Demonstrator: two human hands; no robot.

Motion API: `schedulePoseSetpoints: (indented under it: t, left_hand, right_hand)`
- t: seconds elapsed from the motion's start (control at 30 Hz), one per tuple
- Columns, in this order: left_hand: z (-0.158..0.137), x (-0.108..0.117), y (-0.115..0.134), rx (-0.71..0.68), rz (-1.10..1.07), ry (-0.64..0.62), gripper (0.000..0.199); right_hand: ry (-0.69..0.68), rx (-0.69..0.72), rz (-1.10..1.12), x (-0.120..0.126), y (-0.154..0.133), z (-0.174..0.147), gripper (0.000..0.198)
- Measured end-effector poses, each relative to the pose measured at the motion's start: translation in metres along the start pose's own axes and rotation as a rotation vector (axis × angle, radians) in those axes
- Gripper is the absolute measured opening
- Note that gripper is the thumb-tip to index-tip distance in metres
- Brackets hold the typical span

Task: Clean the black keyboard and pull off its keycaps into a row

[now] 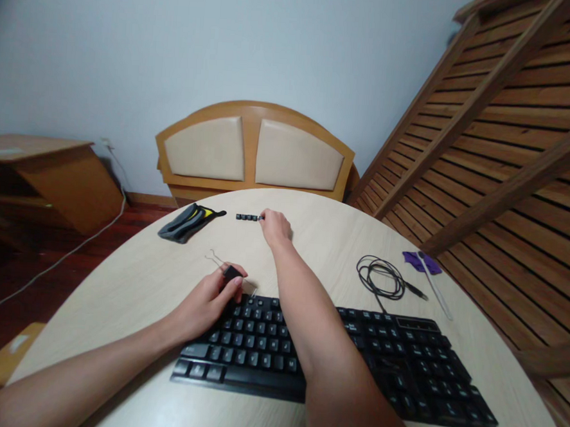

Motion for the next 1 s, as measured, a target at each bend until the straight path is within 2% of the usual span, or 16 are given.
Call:
schedulePoseSetpoints:
  t: [0.3,0.53,0.6,0.73,0.83,1.0]
  left_hand:
    - [0.000,0.001,-0.001,-0.006,-0.005,0.005,0.025]
    - [0.000,0.001,-0.001,-0.011,-0.006,0.003,0.024]
    - [0.000,0.001,-0.001,-0.014,-0.009,0.001,0.023]
    - [0.001,0.002,0.000,-0.027,-0.002,0.003,0.024]
    - [0.000,0.002,-0.001,-0.033,-0.009,-0.001,0.025]
    - [0.001,0.001,0.001,-0.039,0.009,-0.017,0.026]
  right_hand:
    - [0.002,0.012,0.006,-0.002,0.000,0.001,0.024]
    - [-0.042,0.003,-0.011,0.003,-0.004,-0.003,0.034]
    - [-0.069,-0.003,-0.027,0.008,-0.004,-0.003,0.040]
    - [-0.160,0.012,-0.077,0.027,-0.001,-0.007,0.065]
    - [-0.231,0.075,-0.105,0.044,0.002,-0.027,0.066]
    - [-0.286,0.211,-0.067,0.070,0.009,-0.093,0.036]
Point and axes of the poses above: each hand's wrist, its own z-axis towards the middle knuckle, its own x-axis out of the back of the hand, y = z × x, the point moved 5 cm from there along z, towards the middle knuckle
